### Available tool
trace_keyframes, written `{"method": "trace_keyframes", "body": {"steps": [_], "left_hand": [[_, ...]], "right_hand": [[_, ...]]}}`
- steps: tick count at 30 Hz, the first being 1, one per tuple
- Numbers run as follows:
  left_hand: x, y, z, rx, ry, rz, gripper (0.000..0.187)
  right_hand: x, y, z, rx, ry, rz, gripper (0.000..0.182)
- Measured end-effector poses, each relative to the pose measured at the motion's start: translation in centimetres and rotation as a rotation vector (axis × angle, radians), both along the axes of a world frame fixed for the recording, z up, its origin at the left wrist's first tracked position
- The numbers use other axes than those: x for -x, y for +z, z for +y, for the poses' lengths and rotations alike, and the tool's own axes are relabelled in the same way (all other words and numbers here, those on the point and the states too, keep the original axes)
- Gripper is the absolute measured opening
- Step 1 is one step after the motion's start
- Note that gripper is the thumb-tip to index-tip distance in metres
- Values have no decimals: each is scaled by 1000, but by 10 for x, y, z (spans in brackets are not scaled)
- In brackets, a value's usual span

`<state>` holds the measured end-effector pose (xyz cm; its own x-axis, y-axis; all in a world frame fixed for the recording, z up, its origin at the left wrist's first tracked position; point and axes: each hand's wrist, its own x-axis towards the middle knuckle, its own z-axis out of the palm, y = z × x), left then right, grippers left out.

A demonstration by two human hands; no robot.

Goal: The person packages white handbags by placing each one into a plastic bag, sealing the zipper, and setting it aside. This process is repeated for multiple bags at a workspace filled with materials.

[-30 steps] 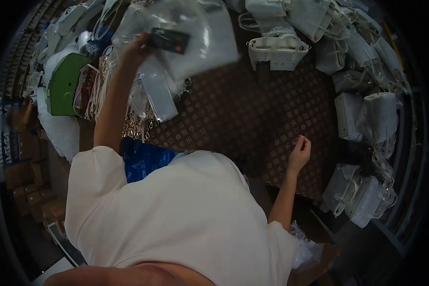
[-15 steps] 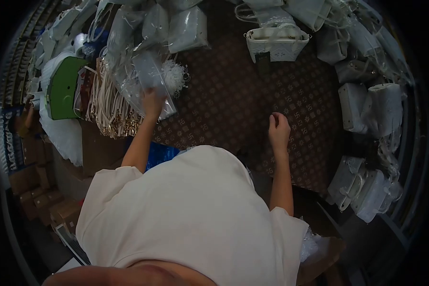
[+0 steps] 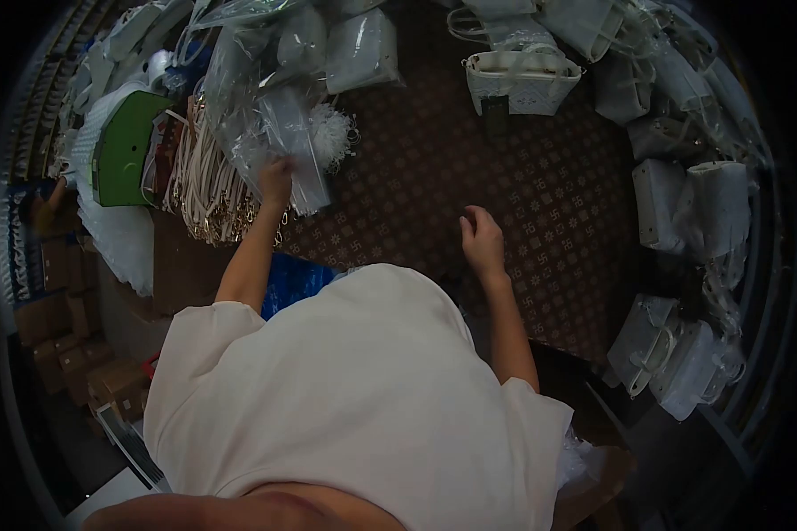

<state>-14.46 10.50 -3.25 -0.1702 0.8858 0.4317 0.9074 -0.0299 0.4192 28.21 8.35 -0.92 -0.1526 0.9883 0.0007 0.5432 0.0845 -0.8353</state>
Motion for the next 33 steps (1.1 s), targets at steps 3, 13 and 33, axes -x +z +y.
{"method": "trace_keyframes", "body": {"steps": [3, 13, 33], "left_hand": [[-16, 39, 3, 216, 45, 254, 6], [-134, 199, 10, 60, -19, -898, 19], [-239, 133, 24, 80, -589, -189, 27]], "right_hand": [[6, 6, -5, -6, 11, 44, 20], [51, 40, -2, -186, 254, 185, 61], [52, -46, 27, 307, -447, 361, 22]]}}
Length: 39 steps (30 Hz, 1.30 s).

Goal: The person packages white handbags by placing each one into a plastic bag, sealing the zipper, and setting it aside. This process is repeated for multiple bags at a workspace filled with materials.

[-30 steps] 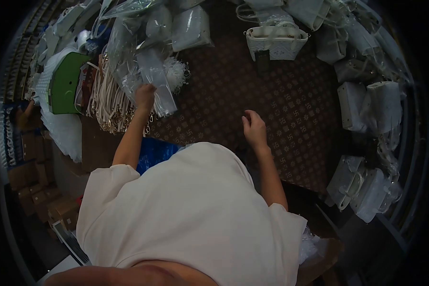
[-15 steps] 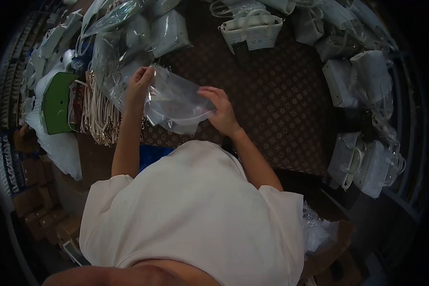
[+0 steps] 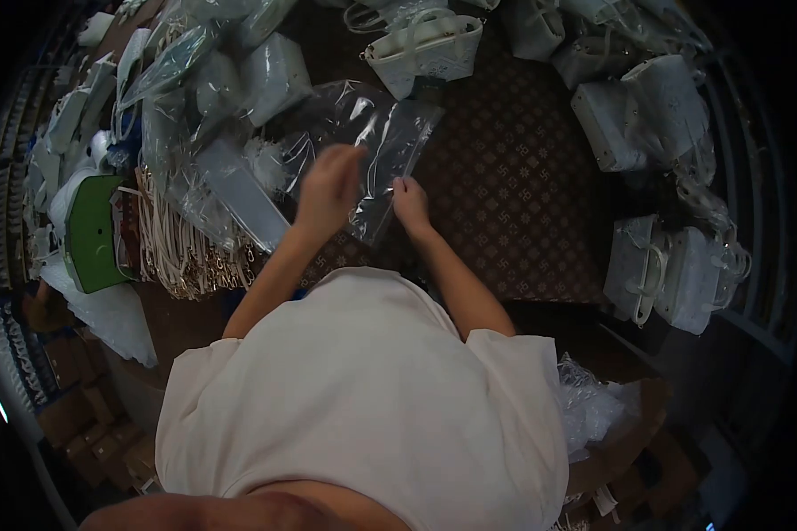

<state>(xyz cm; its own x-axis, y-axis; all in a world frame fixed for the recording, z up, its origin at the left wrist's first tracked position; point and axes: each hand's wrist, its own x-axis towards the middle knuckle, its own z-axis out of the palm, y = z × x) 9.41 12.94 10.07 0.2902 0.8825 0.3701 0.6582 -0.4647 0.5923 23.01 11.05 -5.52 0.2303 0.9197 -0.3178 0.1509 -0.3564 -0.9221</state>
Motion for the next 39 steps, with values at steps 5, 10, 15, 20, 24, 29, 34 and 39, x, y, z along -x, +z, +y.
{"method": "trace_keyframes", "body": {"steps": [5, 10, 15, 20, 24, 29, 34, 39], "left_hand": [[29, -138, -21, 346, 126, 542, 48], [39, -116, -22, 207, 29, 433, 43], [29, -95, -23, 632, -88, -91, 29], [23, -82, -19, 983, 135, -473, 15], [63, -129, 13, 612, 584, -442, 13], [58, -75, 17, 9, 396, -122, 6], [26, -54, -22, 16, -44, 95, 10], [69, -47, -20, 232, 20, 62, 8]], "right_hand": [[-28, -10, 5, 247, 457, 174, 21], [-22, 10, 4, 186, 511, 212, 19], [-4, 19, -2, 36, 468, 481, 18], [-5, 15, -6, -3, 497, 546, 20], [0, 24, -38, -8, 390, 404, 20], [10, 28, -37, -243, 174, -225, 18], [-12, 59, 31, -274, -114, -262, 12], [-90, 42, 26, 98, -73, -2, 17]]}}
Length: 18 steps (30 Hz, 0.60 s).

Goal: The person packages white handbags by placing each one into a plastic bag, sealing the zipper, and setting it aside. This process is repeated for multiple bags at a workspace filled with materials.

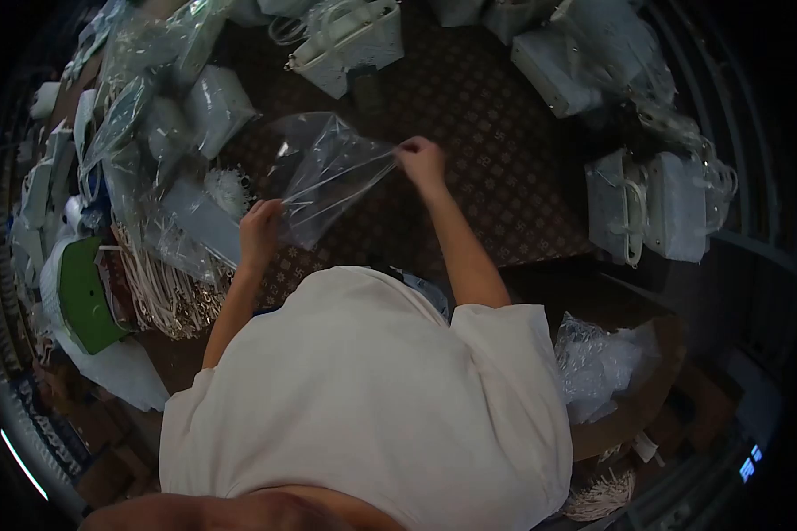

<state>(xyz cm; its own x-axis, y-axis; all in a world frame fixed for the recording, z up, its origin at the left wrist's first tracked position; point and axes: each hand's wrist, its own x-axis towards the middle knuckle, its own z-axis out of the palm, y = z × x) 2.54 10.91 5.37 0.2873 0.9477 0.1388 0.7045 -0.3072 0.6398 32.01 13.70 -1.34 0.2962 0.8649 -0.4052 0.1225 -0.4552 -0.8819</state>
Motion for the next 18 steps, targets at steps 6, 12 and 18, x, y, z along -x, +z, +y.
{"method": "trace_keyframes", "body": {"steps": [6, 12, 18], "left_hand": [[-32, 6, 7, -3, 97, -37, 11], [-73, 2, 5, -197, -31, 70, 10], [-81, -4, -3, -190, -61, 128, 11]], "right_hand": [[-72, 57, -78, -503, -190, -567, 36], [-268, 104, -175, -415, -1180, -1148, 18], [-353, 148, -213, -105, -1174, -1271, 52]]}}
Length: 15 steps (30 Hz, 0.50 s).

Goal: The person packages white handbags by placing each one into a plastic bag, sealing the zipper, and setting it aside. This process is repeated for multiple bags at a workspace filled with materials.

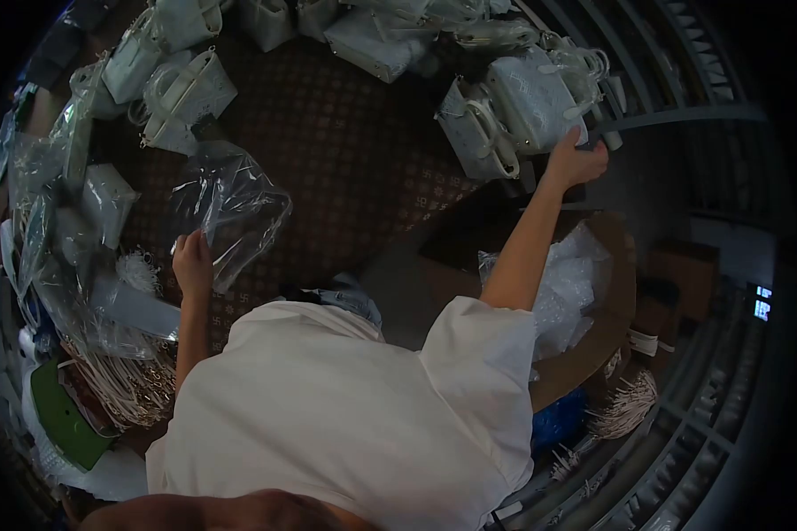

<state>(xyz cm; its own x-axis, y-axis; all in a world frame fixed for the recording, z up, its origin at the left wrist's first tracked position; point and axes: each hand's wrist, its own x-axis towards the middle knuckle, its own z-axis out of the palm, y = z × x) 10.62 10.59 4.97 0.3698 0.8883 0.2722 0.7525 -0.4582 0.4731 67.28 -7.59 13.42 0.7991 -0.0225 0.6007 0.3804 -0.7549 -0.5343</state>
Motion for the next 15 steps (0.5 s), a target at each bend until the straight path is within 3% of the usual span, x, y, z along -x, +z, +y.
{"method": "trace_keyframes", "body": {"steps": [1, 3, 4, 6, 8, 12, 13, 15], "left_hand": [[2, -1, -1, 23, 9, 25, 11], [3, -4, -2, 2, 6, 25, 11], [4, -5, -4, -16, 2, 29, 11], [3, -5, -6, -2, 41, 55, 11], [-2, -6, -9, -34, 86, 60, 14], [-11, -8, -19, 0, 32, 111, 22], [-13, -12, -21, 46, 19, 118, 21], [-13, -21, -20, 52, 63, 128, 17]], "right_hand": [[-23, 4, 0, 0, 3, -2, 52], [-71, 11, 1, -90, 273, 358, 66], [-90, 16, -2, -88, 289, 364, 66], [-119, 24, 5, 294, 493, 809, 65], [-114, 45, 13, 574, 494, 763, 53], [-75, 72, 32, 320, 918, 747, 41], [-54, 83, 41, 337, 956, 753, 41], [3, 108, 55, 536, 926, 481, 36]]}}
